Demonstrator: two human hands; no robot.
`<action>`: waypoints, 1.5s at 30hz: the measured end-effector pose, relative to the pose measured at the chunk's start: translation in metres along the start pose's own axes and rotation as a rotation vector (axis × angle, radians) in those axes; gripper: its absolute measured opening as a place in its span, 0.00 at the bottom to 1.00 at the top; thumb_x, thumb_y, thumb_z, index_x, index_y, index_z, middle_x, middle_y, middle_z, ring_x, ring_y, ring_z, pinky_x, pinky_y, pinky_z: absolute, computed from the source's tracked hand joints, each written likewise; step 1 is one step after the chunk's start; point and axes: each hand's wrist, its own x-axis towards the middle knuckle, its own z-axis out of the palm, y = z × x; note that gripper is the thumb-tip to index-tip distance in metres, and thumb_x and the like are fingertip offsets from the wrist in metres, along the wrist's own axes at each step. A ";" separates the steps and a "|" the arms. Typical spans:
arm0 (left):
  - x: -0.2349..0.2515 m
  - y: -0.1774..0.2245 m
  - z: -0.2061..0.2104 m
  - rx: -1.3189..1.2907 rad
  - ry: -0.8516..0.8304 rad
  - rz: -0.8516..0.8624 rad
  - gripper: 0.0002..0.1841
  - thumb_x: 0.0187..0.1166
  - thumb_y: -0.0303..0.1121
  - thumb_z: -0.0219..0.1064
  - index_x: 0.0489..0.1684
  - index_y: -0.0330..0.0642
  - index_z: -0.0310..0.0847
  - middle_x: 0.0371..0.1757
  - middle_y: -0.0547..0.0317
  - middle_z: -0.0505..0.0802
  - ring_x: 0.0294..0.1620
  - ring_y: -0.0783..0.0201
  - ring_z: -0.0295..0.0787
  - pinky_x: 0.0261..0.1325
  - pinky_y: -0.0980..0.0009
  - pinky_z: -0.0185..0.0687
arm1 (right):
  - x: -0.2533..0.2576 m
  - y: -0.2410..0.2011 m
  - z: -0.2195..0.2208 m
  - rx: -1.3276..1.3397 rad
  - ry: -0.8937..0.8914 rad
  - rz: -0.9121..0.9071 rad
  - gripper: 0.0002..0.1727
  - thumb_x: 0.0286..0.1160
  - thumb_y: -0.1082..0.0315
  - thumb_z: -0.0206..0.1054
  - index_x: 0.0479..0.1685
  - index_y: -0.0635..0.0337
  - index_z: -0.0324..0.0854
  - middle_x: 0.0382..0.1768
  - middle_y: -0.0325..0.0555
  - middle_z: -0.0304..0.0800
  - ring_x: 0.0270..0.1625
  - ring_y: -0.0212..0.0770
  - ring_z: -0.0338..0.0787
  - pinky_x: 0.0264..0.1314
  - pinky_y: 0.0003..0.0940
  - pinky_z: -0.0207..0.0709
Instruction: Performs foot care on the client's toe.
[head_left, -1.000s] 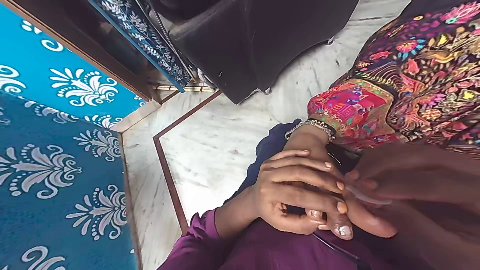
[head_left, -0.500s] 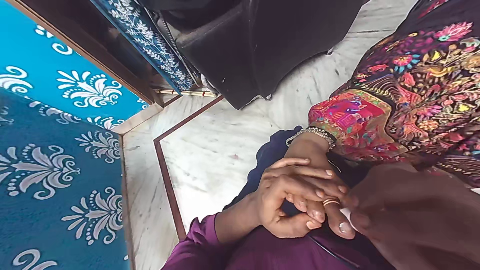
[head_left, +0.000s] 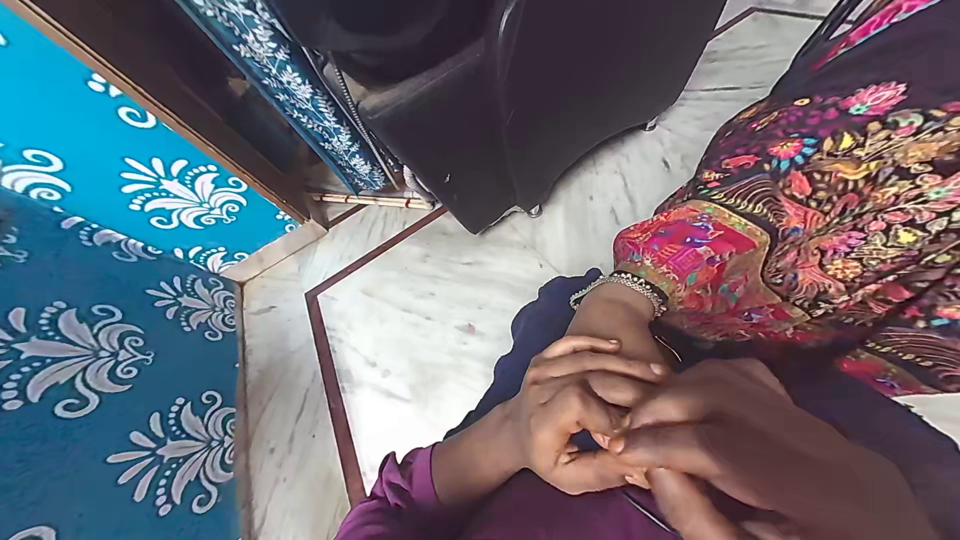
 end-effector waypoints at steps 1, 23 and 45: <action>-0.002 -0.002 0.000 0.005 0.001 0.019 0.14 0.86 0.43 0.63 0.36 0.43 0.71 0.41 0.52 0.91 0.59 0.58 0.89 0.81 0.59 0.71 | -0.001 -0.001 0.002 -0.044 0.008 -0.016 0.06 0.81 0.64 0.63 0.41 0.47 0.87 0.41 0.35 0.91 0.51 0.31 0.84 0.62 0.29 0.66; 0.000 -0.009 -0.009 -0.327 0.042 -0.143 0.10 0.91 0.38 0.56 0.54 0.40 0.74 0.51 0.52 0.94 0.62 0.63 0.91 0.80 0.61 0.74 | -0.001 0.007 0.011 -0.210 0.070 -0.224 0.05 0.82 0.69 0.66 0.45 0.53 0.88 0.44 0.37 0.90 0.55 0.33 0.82 0.66 0.24 0.67; -0.001 -0.011 -0.006 -0.400 0.089 -0.135 0.17 0.79 0.44 0.72 0.56 0.47 0.76 0.54 0.61 0.91 0.62 0.66 0.88 0.77 0.63 0.76 | 0.014 0.023 -0.007 0.941 0.265 0.256 0.08 0.79 0.64 0.70 0.52 0.46 0.90 0.46 0.28 0.94 0.47 0.24 0.92 0.51 0.21 0.87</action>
